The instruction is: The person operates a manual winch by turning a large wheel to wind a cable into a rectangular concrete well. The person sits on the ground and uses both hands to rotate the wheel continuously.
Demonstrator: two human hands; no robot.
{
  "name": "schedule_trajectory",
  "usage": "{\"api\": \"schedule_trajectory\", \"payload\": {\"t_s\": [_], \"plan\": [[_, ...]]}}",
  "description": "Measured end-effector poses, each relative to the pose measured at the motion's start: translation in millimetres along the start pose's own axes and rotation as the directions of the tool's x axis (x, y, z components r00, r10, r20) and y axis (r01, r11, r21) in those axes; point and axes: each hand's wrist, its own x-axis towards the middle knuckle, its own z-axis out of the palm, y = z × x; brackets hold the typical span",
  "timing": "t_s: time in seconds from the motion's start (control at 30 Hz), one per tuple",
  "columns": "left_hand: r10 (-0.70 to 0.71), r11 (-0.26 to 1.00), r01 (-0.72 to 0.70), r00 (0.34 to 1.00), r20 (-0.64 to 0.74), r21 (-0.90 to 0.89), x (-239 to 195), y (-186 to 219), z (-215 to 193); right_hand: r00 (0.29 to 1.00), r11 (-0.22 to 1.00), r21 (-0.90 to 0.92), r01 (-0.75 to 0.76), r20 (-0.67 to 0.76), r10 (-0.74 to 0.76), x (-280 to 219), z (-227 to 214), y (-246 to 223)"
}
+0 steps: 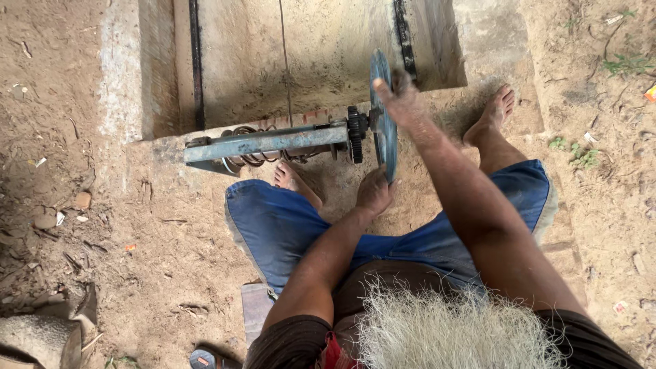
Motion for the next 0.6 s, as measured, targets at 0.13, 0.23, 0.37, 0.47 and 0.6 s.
{"api": "schedule_trajectory", "payload": {"t_s": [0.13,0.23,0.37,0.47,0.6], "plan": [[-0.147,0.989,0.143,0.978,0.147,0.039,3.4,8.3,-15.8,0.915,0.914,0.136,-0.382,0.192,0.354,3.8,17.6,25.4],[-0.205,0.977,0.184,0.95,0.236,0.109,4.9,16.9,-27.3,0.936,0.937,0.124,-0.326,0.18,0.302,-9.2,24.3,48.7],[-0.612,0.716,0.697,0.649,0.452,-0.031,12.4,15.3,-27.6,0.98,0.956,0.234,-0.178,0.134,0.15,-21.3,28.1,78.7],[-0.591,0.787,0.605,0.682,0.43,0.122,14.9,-6.0,-16.1,0.984,0.923,0.352,-0.155,0.143,0.111,-25.8,34.3,97.4],[-0.513,0.858,0.457,0.781,0.355,0.233,19.7,-30.0,-1.2,0.988,0.761,0.64,-0.104,0.153,0.006,-31.2,37.1,93.7]]}}
